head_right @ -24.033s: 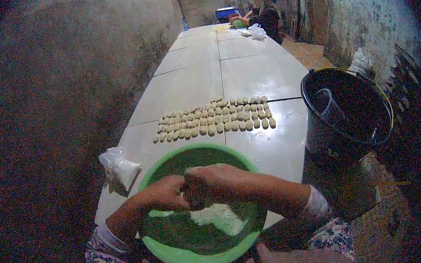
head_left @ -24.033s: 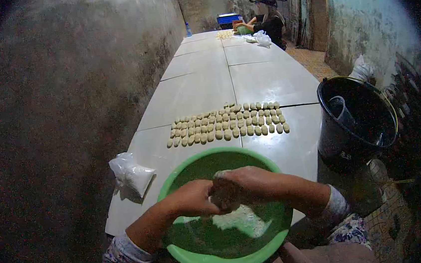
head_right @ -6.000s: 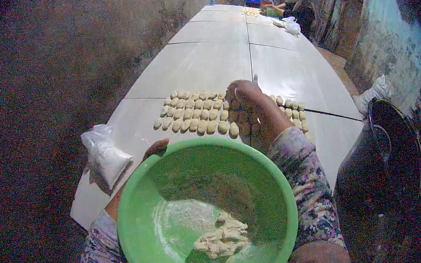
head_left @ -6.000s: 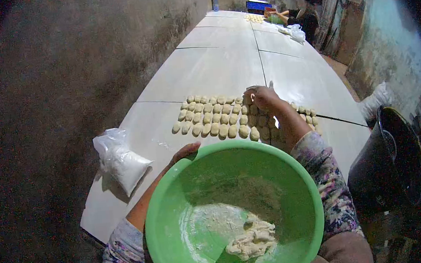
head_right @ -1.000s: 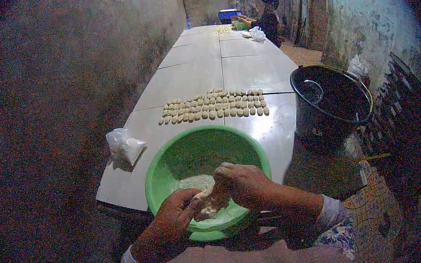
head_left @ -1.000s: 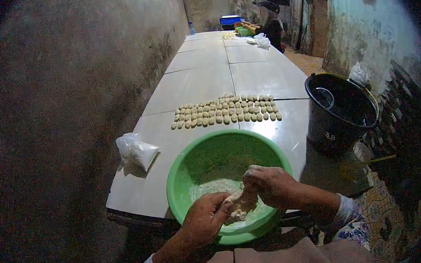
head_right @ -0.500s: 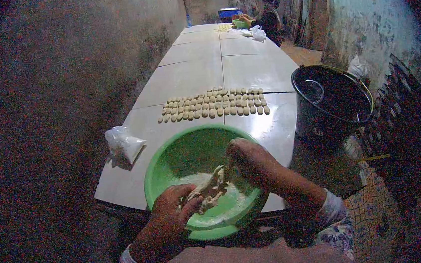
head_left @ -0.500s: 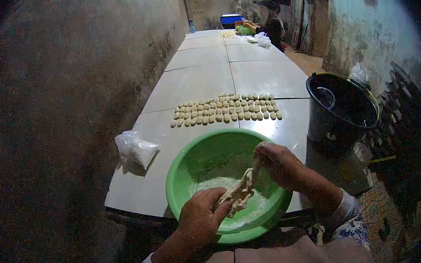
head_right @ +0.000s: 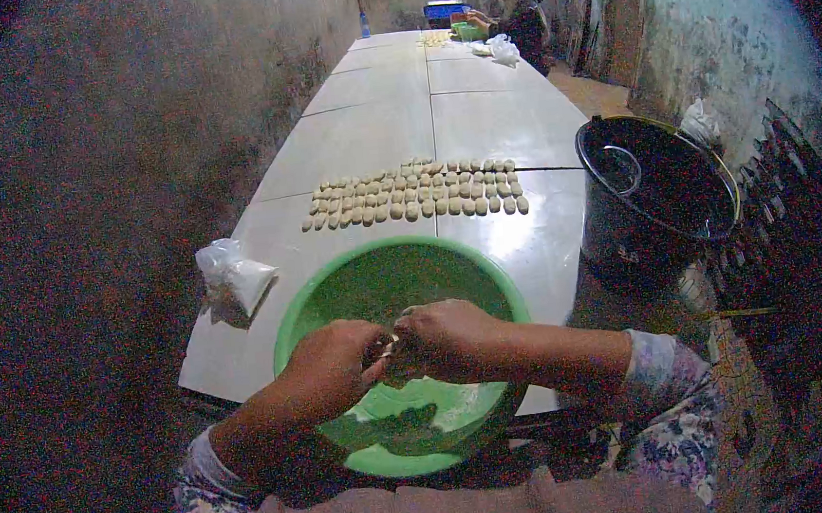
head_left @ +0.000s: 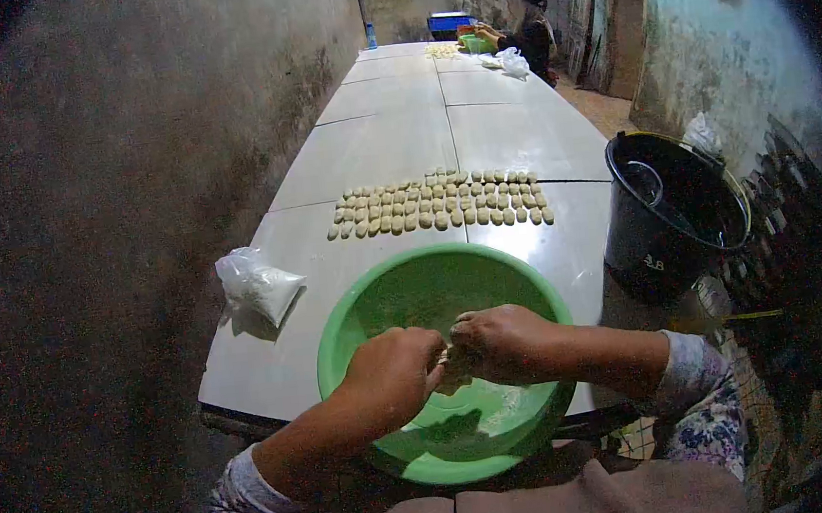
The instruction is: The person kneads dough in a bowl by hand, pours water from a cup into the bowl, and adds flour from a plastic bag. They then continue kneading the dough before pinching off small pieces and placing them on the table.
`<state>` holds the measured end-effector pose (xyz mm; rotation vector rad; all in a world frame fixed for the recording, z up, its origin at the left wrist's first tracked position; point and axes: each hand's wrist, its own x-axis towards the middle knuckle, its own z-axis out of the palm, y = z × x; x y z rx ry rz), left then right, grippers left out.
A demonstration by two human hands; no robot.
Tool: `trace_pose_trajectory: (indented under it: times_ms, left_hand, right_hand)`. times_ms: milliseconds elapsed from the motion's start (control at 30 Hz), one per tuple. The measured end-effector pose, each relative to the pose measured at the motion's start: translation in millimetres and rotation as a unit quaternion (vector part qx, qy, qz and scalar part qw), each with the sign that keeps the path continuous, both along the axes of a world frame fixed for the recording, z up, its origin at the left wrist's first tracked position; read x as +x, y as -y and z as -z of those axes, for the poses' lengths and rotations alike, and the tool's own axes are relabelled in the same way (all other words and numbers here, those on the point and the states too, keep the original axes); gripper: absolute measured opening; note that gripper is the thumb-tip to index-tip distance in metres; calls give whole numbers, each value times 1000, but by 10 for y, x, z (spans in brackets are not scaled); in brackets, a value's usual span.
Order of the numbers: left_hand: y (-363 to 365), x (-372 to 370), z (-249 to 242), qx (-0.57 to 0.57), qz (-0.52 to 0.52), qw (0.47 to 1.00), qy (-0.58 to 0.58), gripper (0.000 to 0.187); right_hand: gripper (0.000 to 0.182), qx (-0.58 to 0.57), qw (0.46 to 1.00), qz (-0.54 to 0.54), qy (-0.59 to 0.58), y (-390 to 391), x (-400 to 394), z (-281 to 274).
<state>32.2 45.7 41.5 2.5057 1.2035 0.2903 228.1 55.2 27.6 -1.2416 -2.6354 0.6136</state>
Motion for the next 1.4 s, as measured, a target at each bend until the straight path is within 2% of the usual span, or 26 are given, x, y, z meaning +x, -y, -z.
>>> trace_pose_trajectory:
  times_ms: [67,100,133,167,233,267,400,467,500,600,667,733,767,833,867,933,967,1033,1067,1133,1200,1267,1300,1367,1400]
  left_hand:
    - [-47,24,16,-6,13,995,-99,17]
    - [-82,35,55,-9,21,991,-134,15]
    - [-106,34,73,-11,21,991,-133,15]
    - [-136,31,83,-31,30,987,-152,15]
    - [-172,56,25,-52,45,977,-202,16]
    - [-212,65,30,-54,45,977,-202,16]
    - [-376,67,80,-91,53,971,-217,17]
    - [-451,52,187,-91,61,968,-227,17]
    - [-479,56,258,-81,65,969,-222,17]
    - [-507,67,311,-83,69,971,-214,18]
    - [-518,65,300,-90,66,971,-210,17]
    - [-556,23,374,-127,58,979,-146,17]
    - [-572,-21,389,-99,76,984,-125,18]
    - [-584,-31,439,-78,69,987,-122,20]
    - [-573,-22,445,-57,63,989,-119,22]
    - [-541,23,407,-74,31,991,-111,23]
    - [-535,42,384,-91,-3,990,-103,25]
    - [-572,47,414,-102,-9,989,-104,25]
    - [-600,39,441,-115,-17,988,-104,26]
    - [-640,40,479,-123,-38,985,-115,25]
    - [-686,22,525,-117,-12,986,-121,27]
    - [-708,11,565,-103,-6,986,-128,26]
    - [-721,15,564,-111,-8,986,-125,27]
    - [-758,14,548,-118,-10,986,-119,28]
    - [-783,6,532,-114,7,985,-128,28]
  right_hand:
    - [24,-1,1000,-12,-26,-38,11,106]
    - [26,-36,999,1,22,-34,-2,79]
    - [27,-71,995,13,70,-20,-10,56]
    - [26,-33,998,-28,36,22,36,29]
    - [25,-46,996,-28,70,18,62,117]
    - [24,-57,993,-28,104,7,70,146]
    - [22,-128,984,-36,121,1,142,135]
    - [21,-118,986,-100,63,29,249,202]
    - [21,-136,969,-145,149,26,240,155]
    - [21,-186,949,-202,155,36,308,93]
    - [23,-181,951,-215,125,122,384,-126]
    - [25,-286,936,-205,13,170,422,-315]
    - [25,-286,936,-207,13,161,412,-368]
    - [27,-161,977,-131,-35,124,384,-462]
    - [26,-159,985,-60,-34,36,380,-430]
    - [29,-114,989,-65,62,-173,321,-338]
    - [29,-112,990,-64,61,-235,243,-252]
    - [36,-145,969,-46,194,-365,95,-56]
    - [36,-143,969,-47,195,-396,74,85]
    - [39,-62,983,-92,147,-421,37,441]
    - [41,-86,981,-90,148,-560,54,778]
    - [40,-268,963,34,-2,-641,122,1020]
    - [40,-268,963,36,0,-603,111,914]
    - [30,-140,976,-32,162,-491,49,573]
    - [30,-139,976,-31,163,-478,61,543]
